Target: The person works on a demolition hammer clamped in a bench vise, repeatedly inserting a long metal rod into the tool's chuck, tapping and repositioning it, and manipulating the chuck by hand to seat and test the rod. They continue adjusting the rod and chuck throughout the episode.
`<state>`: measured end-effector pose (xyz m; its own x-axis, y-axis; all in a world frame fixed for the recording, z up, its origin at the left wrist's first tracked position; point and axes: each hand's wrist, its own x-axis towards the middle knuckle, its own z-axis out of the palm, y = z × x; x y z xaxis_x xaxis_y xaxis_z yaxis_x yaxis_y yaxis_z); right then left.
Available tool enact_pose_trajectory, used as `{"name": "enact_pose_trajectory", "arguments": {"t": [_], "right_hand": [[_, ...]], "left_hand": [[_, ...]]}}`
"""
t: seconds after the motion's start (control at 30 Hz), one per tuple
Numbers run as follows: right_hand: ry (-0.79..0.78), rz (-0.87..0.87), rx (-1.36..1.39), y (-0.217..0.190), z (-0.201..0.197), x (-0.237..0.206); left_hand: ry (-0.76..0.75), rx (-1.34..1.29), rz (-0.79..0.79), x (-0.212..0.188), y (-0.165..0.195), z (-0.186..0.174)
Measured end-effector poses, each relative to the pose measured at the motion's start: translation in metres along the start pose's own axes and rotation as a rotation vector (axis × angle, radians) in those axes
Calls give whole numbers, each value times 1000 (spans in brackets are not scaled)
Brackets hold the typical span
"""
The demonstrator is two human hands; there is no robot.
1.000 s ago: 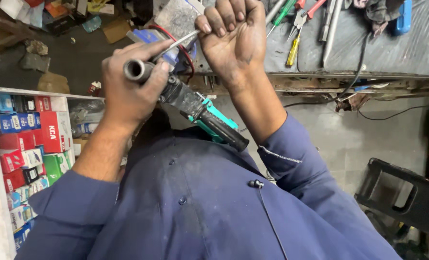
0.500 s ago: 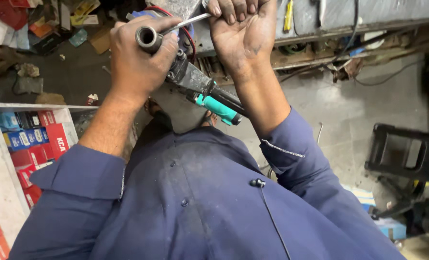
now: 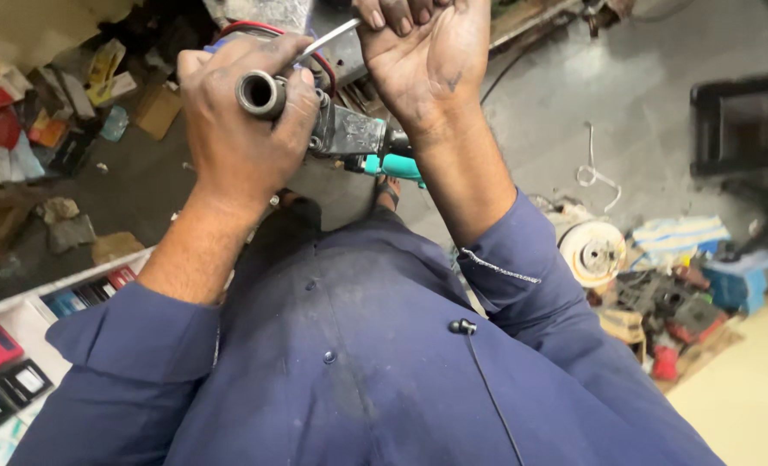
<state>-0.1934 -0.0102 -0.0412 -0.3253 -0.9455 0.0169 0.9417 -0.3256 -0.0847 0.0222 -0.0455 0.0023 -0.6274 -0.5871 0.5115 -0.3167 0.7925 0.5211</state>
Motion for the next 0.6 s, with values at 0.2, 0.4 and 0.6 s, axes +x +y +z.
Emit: {"name": "enact_pose_trajectory", "arguments": {"t": [0.2, 0.4, 0.6], "right_hand": [[19, -123, 1, 15, 6, -18], [42, -125, -47, 17, 25, -16], [88, 61, -52, -3, 42, 11]], "left_hand": [[-68, -37, 54, 10, -7, -15], [-150, 20, -10, 30, -5, -27], [-244, -192, -178, 44, -7, -37]]}}
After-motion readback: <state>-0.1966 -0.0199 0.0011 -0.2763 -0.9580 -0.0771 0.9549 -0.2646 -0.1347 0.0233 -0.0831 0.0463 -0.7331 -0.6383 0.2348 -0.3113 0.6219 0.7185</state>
